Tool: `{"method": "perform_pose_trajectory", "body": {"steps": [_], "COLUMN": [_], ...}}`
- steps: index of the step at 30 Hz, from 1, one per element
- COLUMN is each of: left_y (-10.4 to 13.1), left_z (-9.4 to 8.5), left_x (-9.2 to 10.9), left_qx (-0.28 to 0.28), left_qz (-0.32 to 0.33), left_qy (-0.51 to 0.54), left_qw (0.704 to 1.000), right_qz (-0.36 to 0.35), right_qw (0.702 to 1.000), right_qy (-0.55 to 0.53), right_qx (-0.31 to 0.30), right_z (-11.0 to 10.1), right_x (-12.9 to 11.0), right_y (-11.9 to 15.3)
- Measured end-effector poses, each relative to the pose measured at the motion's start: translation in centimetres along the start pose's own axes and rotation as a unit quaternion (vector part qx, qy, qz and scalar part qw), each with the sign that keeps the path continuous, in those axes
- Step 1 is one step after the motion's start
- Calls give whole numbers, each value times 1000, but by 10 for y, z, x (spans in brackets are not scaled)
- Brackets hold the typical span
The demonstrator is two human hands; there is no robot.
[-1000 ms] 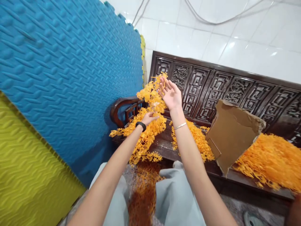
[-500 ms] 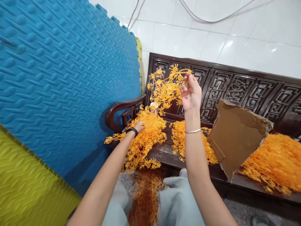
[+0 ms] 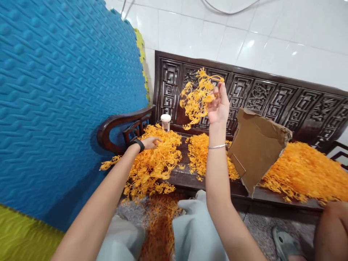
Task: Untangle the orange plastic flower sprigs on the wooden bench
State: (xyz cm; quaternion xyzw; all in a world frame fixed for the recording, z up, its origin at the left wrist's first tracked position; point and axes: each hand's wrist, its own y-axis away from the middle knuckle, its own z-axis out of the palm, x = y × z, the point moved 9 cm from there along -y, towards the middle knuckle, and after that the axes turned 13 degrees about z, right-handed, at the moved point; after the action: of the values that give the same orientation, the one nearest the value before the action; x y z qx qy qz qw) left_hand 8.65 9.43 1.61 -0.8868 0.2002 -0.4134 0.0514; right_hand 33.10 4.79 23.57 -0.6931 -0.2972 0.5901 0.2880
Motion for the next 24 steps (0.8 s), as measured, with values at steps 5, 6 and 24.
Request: {"method": "perform_pose_trajectory", "body": {"steps": [5, 6, 24], "left_y": [-1, 3, 78], "left_z": [-25, -27, -48], "left_x": [100, 125, 112], "left_qx": [50, 57, 280], "left_qz": [130, 176, 143], "left_qy": [53, 121, 492], "left_qw": [989, 975, 812], "right_qz": [29, 36, 111], "right_qw": [998, 997, 982], "right_qy": [-20, -32, 56], "right_qx": [-51, -53, -144], "right_z": [17, 21, 61], "right_x": [0, -2, -12], "right_y": [4, 5, 86]}}
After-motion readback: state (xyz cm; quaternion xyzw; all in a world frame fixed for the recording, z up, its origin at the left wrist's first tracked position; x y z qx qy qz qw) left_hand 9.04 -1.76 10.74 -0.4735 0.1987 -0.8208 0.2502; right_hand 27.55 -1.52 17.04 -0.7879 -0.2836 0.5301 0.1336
